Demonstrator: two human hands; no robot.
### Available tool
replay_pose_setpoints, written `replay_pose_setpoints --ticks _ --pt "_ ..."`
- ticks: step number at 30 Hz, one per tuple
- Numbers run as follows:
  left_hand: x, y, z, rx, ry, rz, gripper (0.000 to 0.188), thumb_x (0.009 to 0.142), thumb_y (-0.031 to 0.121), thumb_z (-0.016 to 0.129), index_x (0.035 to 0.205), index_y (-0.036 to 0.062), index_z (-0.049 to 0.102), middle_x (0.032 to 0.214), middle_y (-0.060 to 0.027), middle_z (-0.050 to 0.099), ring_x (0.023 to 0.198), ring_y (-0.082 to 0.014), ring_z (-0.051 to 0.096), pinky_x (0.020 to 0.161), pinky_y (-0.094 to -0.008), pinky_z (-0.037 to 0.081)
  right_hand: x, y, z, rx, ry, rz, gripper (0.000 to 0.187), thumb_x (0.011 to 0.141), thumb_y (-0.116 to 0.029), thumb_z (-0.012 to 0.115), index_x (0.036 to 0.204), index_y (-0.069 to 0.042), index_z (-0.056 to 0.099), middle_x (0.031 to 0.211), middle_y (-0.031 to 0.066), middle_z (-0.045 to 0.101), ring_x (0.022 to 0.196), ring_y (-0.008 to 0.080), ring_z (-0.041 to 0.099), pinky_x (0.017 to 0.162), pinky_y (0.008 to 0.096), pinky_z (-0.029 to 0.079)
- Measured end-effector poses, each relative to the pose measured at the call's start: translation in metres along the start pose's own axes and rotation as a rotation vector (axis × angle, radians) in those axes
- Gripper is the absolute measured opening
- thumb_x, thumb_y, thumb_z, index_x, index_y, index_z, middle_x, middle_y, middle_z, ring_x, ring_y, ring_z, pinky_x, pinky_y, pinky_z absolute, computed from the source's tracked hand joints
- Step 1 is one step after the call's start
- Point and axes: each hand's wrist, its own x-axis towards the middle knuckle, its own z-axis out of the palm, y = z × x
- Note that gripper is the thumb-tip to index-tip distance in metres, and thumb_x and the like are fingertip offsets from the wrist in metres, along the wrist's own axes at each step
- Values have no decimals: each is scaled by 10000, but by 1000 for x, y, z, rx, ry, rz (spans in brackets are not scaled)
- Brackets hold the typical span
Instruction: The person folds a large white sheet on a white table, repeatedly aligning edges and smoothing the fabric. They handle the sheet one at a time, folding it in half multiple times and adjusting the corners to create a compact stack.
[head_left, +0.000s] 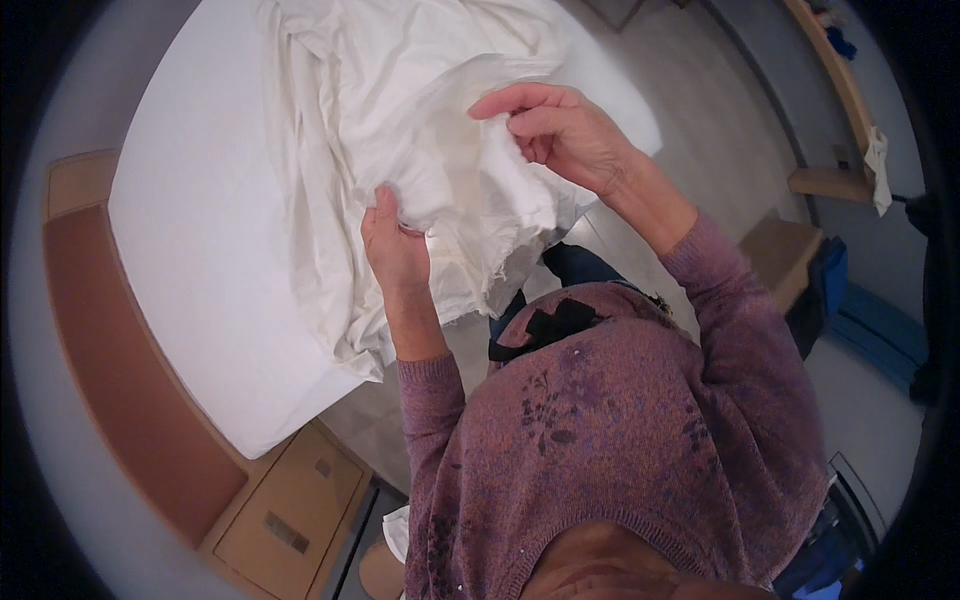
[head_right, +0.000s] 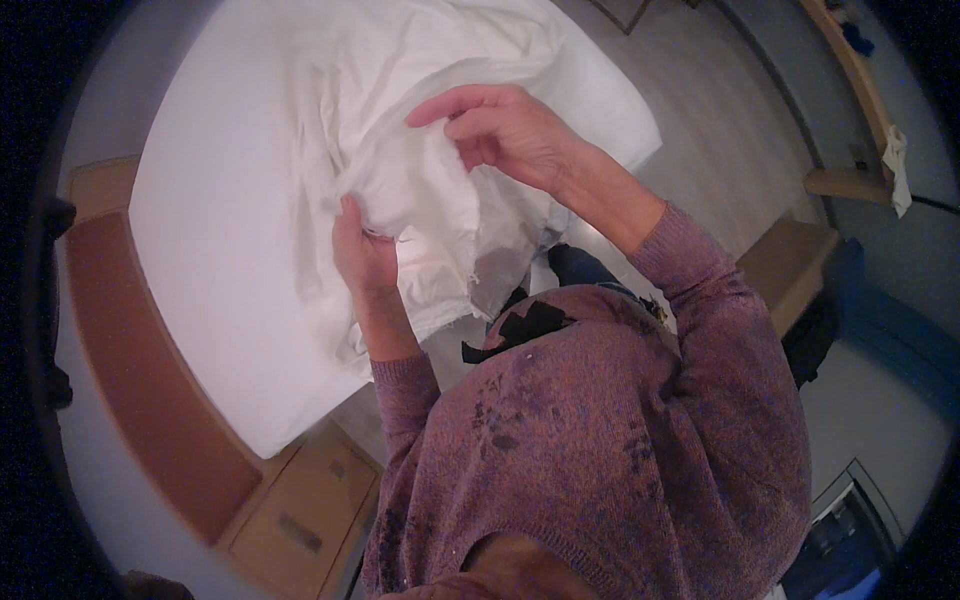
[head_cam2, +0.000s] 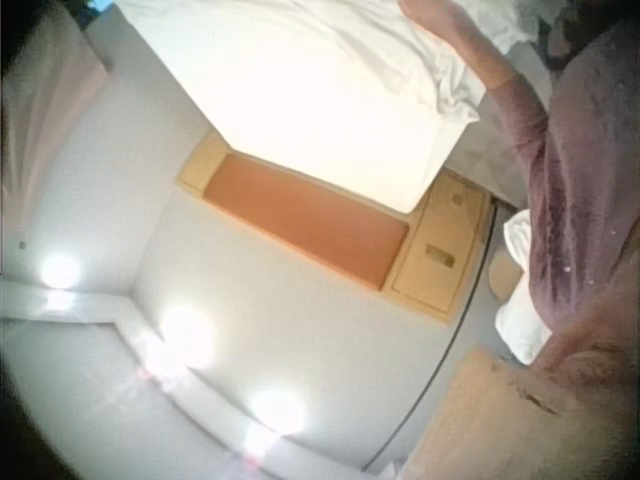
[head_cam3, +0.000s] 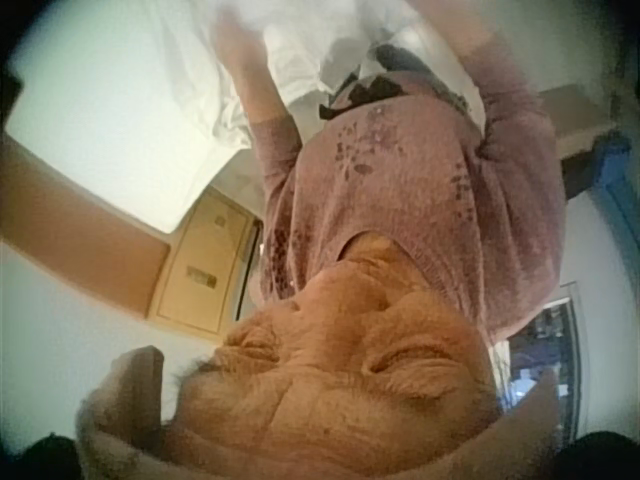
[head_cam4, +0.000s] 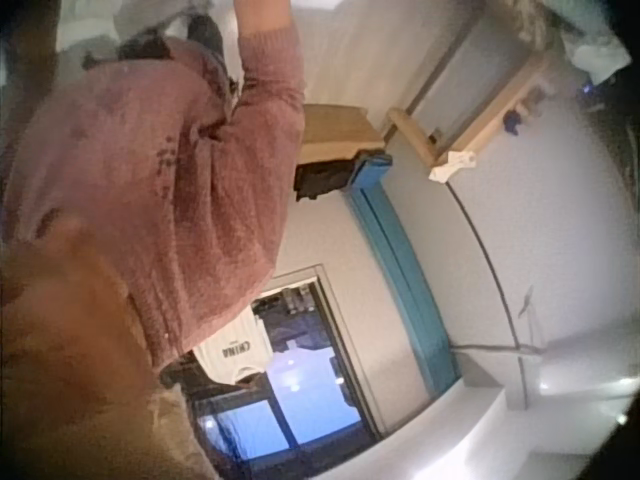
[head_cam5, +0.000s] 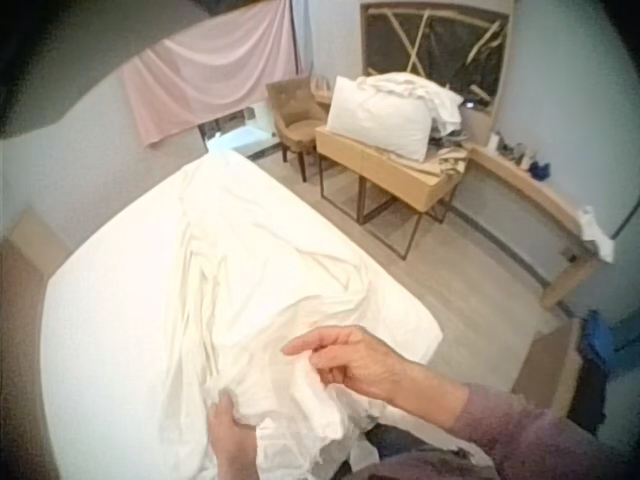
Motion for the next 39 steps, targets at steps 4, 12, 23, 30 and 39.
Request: replay_pose_setpoints --ticks 4,12,23,30,39 --pt "2 8 7 -93 -195 -102 317 890 167 394 1101 -67 429 1113 -131 495 1014 -205 496 853 -315 406 11 2 18 -228 -155 -113 284 688 27 469 944 19 590 701 11 545 654 105 550 574 199 434" --pt "-15 10 13 -141 -178 -135 325 850 132 431 1135 -25 443 1108 -114 506 1003 -196 504 853 -310 405 28 18 31 -1215 -37 -707 84 666 -90 567 740 -56 589 665 42 553 613 185 552 526 288 420" --pt "-29 29 0 11 -166 -191 308 829 129 439 1076 -45 496 1026 -91 550 901 -157 532 781 -254 421 40 23 40 -1197 -246 -517 119 687 -129 576 687 -15 543 856 108 578 649 169 530 592 259 425" --pt "-27 38 -11 392 -322 -86 262 841 158 447 974 -29 573 832 -19 570 756 -81 486 668 -218 403 20 20 54 -1172 -202 -226 161 756 -90 549 892 -13 589 756 40 575 653 79 498 588 211 401" --pt "-37 36 -14 313 -313 -112 321 874 248 440 961 -29 576 787 -7 564 694 -60 476 622 -205 403 -6 14 49 -954 -207 -445 89 743 -9 487 775 19 566 842 75 627 768 110 565 677 217 436"
